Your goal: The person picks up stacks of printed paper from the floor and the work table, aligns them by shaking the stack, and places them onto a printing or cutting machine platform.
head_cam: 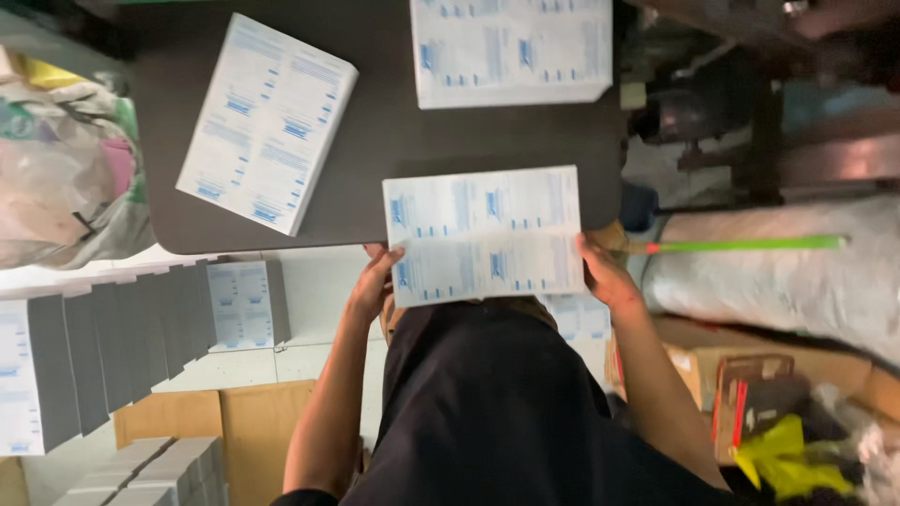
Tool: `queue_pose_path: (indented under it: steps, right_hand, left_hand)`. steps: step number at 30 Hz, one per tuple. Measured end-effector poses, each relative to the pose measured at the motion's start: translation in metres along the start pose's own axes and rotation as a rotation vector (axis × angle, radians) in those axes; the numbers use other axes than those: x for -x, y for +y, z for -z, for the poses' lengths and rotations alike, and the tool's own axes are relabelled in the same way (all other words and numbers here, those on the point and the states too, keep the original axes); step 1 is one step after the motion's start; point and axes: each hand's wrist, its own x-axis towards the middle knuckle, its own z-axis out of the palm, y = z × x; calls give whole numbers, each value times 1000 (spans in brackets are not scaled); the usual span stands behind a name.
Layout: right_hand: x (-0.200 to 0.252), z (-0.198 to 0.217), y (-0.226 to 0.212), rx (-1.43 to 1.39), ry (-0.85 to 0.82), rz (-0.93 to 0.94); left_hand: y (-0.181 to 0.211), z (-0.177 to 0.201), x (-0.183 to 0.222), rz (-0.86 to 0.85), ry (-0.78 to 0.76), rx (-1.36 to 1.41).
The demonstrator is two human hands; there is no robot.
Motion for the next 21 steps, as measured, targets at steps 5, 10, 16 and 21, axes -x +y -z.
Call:
queue_pose_path:
  steps: [5,10,16,21]
  right_hand:
    - [-33,-8,-23,108,10,-100]
    - [-64,19,-25,269,39,6]
    - [-11,-7,-88,433,10,363]
    - [-30,30,-54,444,26,620]
  left_hand:
    - [42,-11,-16,59,-167,-60]
    - [102,-32,18,18,-139,-290]
    - [112,-52,42,-433,-177,-449]
    - [91,-75,70,-890,-131,-425]
